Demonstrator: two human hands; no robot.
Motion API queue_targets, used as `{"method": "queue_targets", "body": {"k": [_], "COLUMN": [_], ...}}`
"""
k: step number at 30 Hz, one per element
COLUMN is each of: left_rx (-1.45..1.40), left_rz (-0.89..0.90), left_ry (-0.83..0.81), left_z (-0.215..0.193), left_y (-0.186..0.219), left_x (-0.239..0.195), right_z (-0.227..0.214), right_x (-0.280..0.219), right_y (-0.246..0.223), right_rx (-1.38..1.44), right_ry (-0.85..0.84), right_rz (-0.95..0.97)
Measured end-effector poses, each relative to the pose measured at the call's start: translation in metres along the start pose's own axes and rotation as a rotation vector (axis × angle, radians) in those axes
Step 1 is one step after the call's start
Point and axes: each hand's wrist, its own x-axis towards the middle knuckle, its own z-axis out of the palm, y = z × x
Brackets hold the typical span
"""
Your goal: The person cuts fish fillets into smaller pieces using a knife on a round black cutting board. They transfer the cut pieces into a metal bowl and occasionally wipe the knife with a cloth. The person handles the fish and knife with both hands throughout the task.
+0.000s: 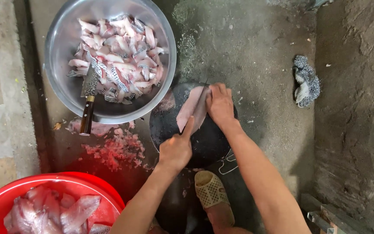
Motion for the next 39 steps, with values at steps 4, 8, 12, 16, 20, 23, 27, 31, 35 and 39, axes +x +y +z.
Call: {"method": "queue_targets", "body": {"k": [4,8,12,16,20,23,27,31,35,39], "left_rx": [-0.002,-0.036,-0.133,0.005,0.019,0.063,0.091,0.072,0.165,0.123], "left_rz": [-0.062,-0.032,0.006,-0.049,-0.018,0.013,0.005,-0.008,0.016,-0.062], "left_ry": [-0.090,-0.039,-0.019,-0.043,-0.031,0.048,0.028,0.025,0.146,-0.012], "left_z": [-0.014,-0.025,-0.029,0.016,0.019,0.032,0.035,0.048,0.035,0.037], "left_y": [0.011,0.015,0.017,-0.013,-0.018,-0.014,-0.023,-0.017,-0.017,-0.023], "left_x": [0.029,0.030,0.018,0.029,0.016,0.020,0.005,0.018,0.002,-0.033], "right_z": [0.007,0.017,0.025,0.025,0.018,0.021,0.030,0.032,0.035,0.042], "right_x": [-0.005,-0.008,-0.005,-0.005,-0.004,-0.008,0.003,-0.001,0.017,0.011], "right_y": [0.000,0.004,0.006,0.005,-0.002,0.005,0.005,0.012,0.014,0.017], "right_rx": [0.003,-0.049,-0.020,-0.111,-0.096,-0.108,-0.201,-0.281,-0.300,-0.265], "right_ry": [0.010,0.082,0.066,0.087,0.019,-0.002,0.065,0.048,0.111,0.155], "right_rz": [-0.014,-0.091,0.018,-0.020,0.008,0.007,-0.023,-0.077,-0.097,-0.092]}}
